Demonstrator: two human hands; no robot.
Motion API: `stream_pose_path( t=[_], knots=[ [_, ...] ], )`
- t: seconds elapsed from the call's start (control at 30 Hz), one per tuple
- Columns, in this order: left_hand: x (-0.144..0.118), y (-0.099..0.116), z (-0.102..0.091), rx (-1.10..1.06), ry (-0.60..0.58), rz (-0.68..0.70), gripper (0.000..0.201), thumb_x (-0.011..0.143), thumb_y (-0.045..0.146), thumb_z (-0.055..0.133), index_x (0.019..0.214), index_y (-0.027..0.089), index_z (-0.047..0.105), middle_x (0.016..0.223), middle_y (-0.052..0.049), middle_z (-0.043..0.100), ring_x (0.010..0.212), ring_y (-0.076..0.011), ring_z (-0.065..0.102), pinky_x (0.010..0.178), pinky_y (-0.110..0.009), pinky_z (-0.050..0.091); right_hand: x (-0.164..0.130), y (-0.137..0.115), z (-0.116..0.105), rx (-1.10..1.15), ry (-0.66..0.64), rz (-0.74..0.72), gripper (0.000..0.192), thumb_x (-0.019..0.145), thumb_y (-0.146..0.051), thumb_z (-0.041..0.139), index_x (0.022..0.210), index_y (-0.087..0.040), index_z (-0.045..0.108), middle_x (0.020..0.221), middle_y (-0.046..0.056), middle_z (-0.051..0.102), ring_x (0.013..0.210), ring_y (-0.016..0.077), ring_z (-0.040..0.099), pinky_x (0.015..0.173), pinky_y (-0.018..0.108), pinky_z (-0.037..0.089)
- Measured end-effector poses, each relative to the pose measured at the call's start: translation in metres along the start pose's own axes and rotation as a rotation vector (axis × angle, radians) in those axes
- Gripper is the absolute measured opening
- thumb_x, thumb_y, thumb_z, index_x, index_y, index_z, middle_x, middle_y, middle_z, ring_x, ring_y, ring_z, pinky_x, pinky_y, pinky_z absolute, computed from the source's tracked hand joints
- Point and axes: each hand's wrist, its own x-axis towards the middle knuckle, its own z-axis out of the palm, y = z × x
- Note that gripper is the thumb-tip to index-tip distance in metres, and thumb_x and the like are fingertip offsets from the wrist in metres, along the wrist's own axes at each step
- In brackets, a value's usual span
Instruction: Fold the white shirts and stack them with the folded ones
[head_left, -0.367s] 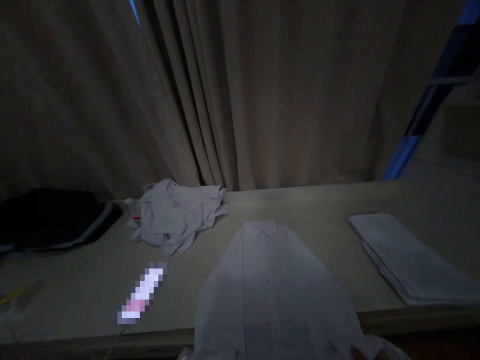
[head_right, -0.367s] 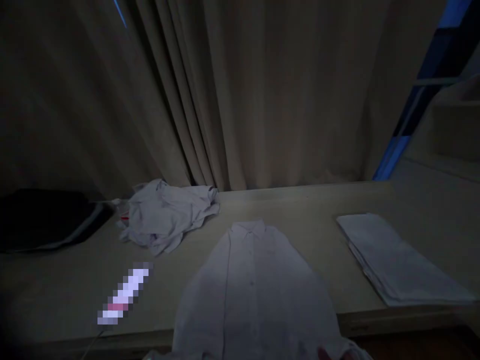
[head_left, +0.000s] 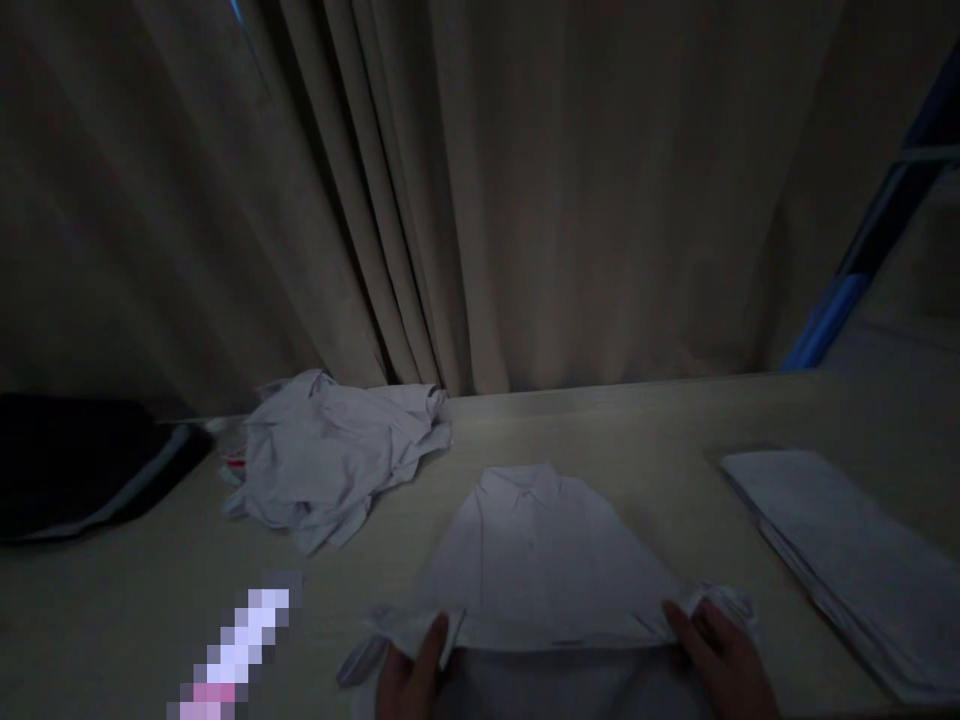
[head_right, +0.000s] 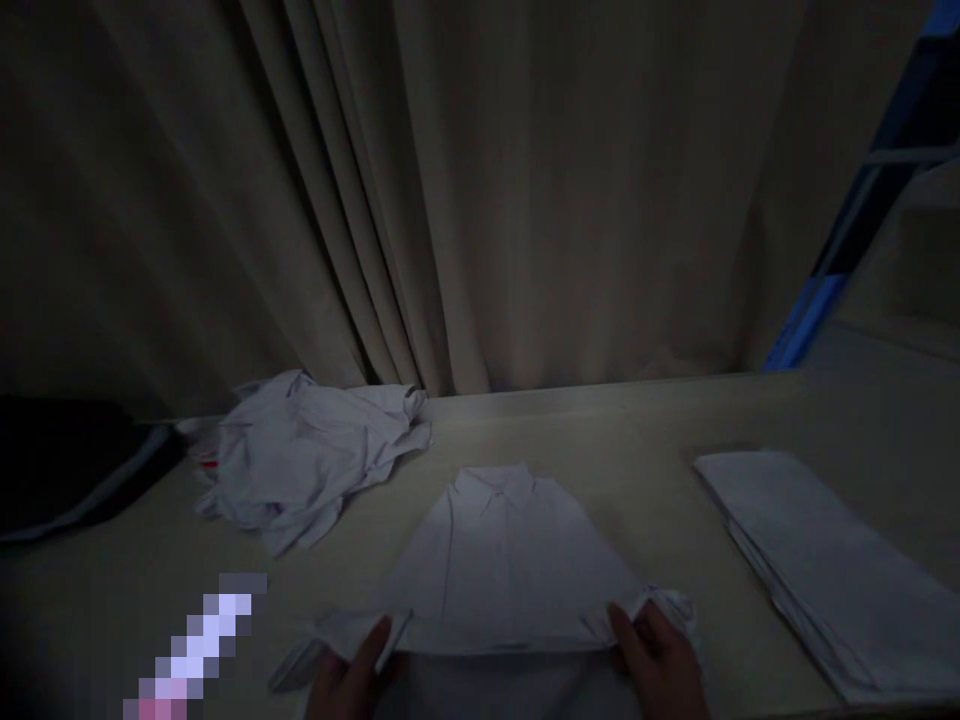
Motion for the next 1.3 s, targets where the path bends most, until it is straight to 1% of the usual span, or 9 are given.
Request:
stream_pose_path(
  t=[0.17, 0.27, 0.37, 0.43, 0.57, 0.73, 0.93, 1.13, 1.3],
  knots=[
    [0.037, 0.012, 0.038, -0.161, -0.067, -0.071, 0.042, 0.064, 0.040, 0.069, 0.099, 0.019, 0.059, 0.108, -0.009, 0.066, 0.096, -0.0240, 0.064, 0.076, -0.035, 0.055, 0.047, -0.012, 0.025, 0.010, -0.038, -0.056, 0.045, 0.073, -0.063, 0.049, 0.053, -0.024, 0.040, 0.046, -0.004, 0.045, 0.049, 0.0146, 0.048, 0.052, 0.028, 0.039],
    [0.059, -0.005, 0.049, -0.089, -0.102, -0.134, 0.050, 0.067, 0.053, 0.063, 0.102, 0.018, 0.055, 0.105, -0.011, 0.065, 0.087, -0.0237, 0.065, 0.071, -0.036, 0.054, 0.069, 0.000, 0.038, -0.070, -0.064, -0.067, 0.042, 0.076, -0.061, 0.046, 0.056, -0.024, 0.042, 0.050, -0.003, 0.049, 0.052, 0.0153, 0.050, 0.055, 0.029, 0.041],
    [0.076, -0.032, 0.050, 0.024, -0.143, -0.212, 0.055, 0.076, 0.059, 0.045, 0.111, 0.017, 0.048, 0.107, -0.014, 0.063, 0.086, -0.0242, 0.065, 0.071, -0.040, 0.053, 0.080, 0.021, 0.046, -0.115, -0.133, -0.033, 0.037, 0.080, -0.056, 0.043, 0.081, -0.022, 0.057, 0.077, 0.004, 0.066, 0.073, 0.0196, 0.061, 0.071, 0.032, 0.047],
    [0.082, -0.045, 0.046, 0.198, -0.185, -0.108, 0.054, 0.077, 0.055, 0.043, 0.116, 0.017, 0.045, 0.114, -0.015, 0.059, 0.096, -0.0254, 0.063, 0.081, -0.045, 0.051, 0.084, 0.032, 0.049, -0.144, -0.183, -0.035, 0.039, 0.082, -0.052, 0.043, 0.100, -0.020, 0.057, 0.099, 0.008, 0.066, 0.091, 0.0213, 0.062, 0.084, 0.035, 0.047],
    [0.084, -0.045, 0.045, 0.691, -0.329, 0.457, 0.049, 0.080, 0.048, 0.046, 0.120, 0.020, 0.049, 0.125, -0.012, 0.055, 0.118, -0.0264, 0.050, 0.104, -0.049, 0.036, 0.096, 0.036, 0.057, -0.334, -0.234, -0.261, 0.038, 0.083, -0.041, 0.042, 0.111, -0.019, 0.055, 0.116, 0.011, 0.061, 0.109, 0.0225, 0.055, 0.099, 0.040, 0.040],
    [0.084, -0.022, 0.086, 1.130, -0.632, 0.841, 0.042, 0.084, 0.023, 0.038, 0.123, 0.019, 0.051, 0.123, -0.009, 0.058, 0.118, -0.0243, 0.048, 0.104, -0.044, 0.035, 0.113, 0.010, 0.087, -0.607, -0.481, -0.483, 0.041, 0.084, -0.030, 0.040, 0.120, -0.017, 0.054, 0.125, 0.011, 0.057, 0.118, 0.0227, 0.049, 0.103, 0.040, 0.035],
    [0.091, -0.024, 0.124, 1.391, -0.773, 0.887, 0.066, 0.072, 0.036, 0.060, 0.132, 0.016, 0.040, 0.123, -0.014, 0.056, 0.114, -0.0305, 0.049, 0.100, -0.049, 0.035, 0.109, -0.020, 0.106, -0.988, -0.653, -0.507, 0.041, 0.076, -0.036, 0.053, 0.111, -0.017, 0.058, 0.109, 0.013, 0.065, 0.104, 0.0270, 0.057, 0.092, 0.041, 0.040],
    [0.091, -0.020, 0.118, 1.421, -0.814, 0.923, 0.030, 0.074, 0.032, 0.056, 0.101, 0.019, 0.059, 0.108, -0.011, 0.059, 0.106, -0.0282, 0.051, 0.094, -0.047, 0.036, 0.107, -0.032, 0.098, -1.113, -0.710, -0.438, 0.037, 0.064, -0.030, 0.060, 0.098, -0.015, 0.064, 0.099, 0.017, 0.067, 0.087, 0.0309, 0.064, 0.071, 0.040, 0.047],
    [0.079, -0.019, 0.107, 1.441, -0.905, 0.968, 0.024, 0.079, 0.019, 0.043, 0.098, 0.020, 0.058, 0.100, -0.008, 0.062, 0.097, -0.0238, 0.056, 0.089, -0.044, 0.039, 0.089, -0.029, 0.091, -1.138, -0.750, -0.494, 0.030, 0.066, -0.018, 0.056, 0.095, -0.017, 0.065, 0.096, 0.014, 0.068, 0.090, 0.0298, 0.064, 0.075, 0.040, 0.046]
  ],
)
